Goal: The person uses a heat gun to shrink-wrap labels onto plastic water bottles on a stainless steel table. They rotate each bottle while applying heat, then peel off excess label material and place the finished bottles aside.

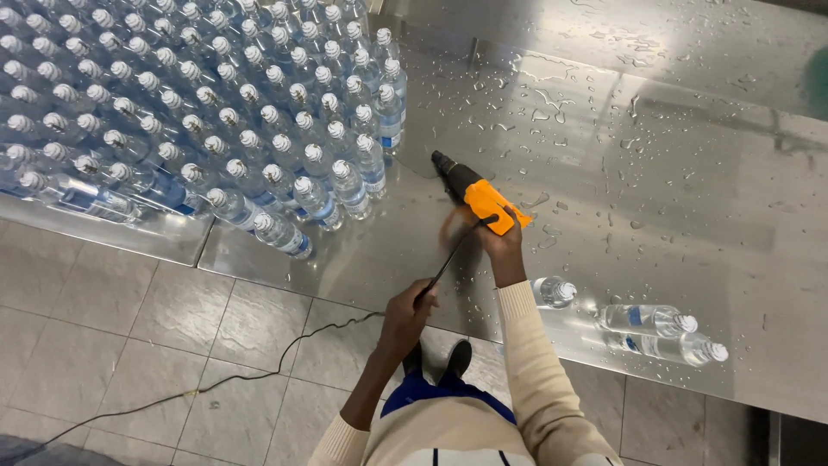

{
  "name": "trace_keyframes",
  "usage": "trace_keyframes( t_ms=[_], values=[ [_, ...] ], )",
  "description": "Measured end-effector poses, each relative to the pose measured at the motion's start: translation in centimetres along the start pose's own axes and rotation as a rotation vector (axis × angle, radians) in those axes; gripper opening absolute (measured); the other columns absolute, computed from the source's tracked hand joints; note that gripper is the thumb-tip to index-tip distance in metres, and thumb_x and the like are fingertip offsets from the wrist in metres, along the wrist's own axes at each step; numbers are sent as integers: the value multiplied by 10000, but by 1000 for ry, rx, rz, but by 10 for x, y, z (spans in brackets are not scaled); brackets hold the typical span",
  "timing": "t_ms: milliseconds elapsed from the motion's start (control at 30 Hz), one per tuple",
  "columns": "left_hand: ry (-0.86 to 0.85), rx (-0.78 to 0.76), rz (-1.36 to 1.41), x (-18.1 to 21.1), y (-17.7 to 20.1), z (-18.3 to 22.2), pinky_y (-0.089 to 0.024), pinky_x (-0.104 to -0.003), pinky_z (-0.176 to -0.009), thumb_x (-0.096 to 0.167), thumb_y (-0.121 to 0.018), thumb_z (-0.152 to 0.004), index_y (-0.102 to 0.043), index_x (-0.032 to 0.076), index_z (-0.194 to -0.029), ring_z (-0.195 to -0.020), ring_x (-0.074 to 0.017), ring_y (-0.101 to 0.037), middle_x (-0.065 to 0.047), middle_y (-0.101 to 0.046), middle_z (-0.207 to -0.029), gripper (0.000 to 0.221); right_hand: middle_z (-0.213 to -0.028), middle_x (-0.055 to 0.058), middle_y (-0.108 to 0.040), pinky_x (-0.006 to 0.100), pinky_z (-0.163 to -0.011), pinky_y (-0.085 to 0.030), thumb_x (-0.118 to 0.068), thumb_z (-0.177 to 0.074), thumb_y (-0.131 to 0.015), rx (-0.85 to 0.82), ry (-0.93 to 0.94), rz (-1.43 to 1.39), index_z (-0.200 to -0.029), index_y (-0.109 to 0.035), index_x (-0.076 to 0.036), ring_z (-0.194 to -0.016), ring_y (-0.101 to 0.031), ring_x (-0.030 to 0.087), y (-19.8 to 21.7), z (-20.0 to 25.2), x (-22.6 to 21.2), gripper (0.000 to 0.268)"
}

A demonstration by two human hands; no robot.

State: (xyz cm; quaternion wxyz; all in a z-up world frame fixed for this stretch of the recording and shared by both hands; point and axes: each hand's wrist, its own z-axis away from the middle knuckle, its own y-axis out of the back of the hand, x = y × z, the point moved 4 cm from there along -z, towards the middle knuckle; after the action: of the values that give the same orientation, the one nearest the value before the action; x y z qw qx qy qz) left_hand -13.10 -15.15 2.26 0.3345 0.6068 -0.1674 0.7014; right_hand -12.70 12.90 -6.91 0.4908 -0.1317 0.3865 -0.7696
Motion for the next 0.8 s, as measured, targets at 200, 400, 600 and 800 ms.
trace_keyframes(
  t_ms=[200, 400, 600, 800],
  values=[
    [33, 7, -19, -19, 11, 3, -571, -393, -740, 295, -590, -1132, -743, 105, -1368, -807, -243, -741, -146, -823, -943, 340, -1117, 117, -715, 411, -1023, -615, -244, -1065, -692, 69, -33, -56, -1216, -599, -113, -1030, -762, 270, 19, -43, 10, 221],
    [36, 16, -52, -17, 20, 9, -567, -402, -717, 304, -568, -1143, -756, 96, -1344, -772, -247, -727, -150, -828, -922, 346, -1126, 137, -771, 457, -1046, -631, -256, -1002, -733, 71, -4, -49, -1191, -664, -83, -1043, -779, 310, 53, -81, 13, 265],
    [11, 21, 3, -11, 18, 14, -570, -381, -706, 303, -549, -1150, -746, 82, -1360, -767, -221, -716, -148, -829, -920, 363, -1053, 131, -740, 496, -1022, -655, -285, -1018, -694, -2, -19, -41, -1155, -615, -101, -983, -765, 308, 67, -97, 8, 242],
    [27, 22, -20, -34, 22, 19, -572, -356, -692, 278, -542, -1161, -741, 82, -1372, -766, -194, -716, -146, -819, -940, 351, -995, 82, -694, 444, -988, -667, -308, -1008, -699, -72, 45, 92, -1144, -560, -149, -930, -762, 257, 18, -21, 21, 251]
  ],
)
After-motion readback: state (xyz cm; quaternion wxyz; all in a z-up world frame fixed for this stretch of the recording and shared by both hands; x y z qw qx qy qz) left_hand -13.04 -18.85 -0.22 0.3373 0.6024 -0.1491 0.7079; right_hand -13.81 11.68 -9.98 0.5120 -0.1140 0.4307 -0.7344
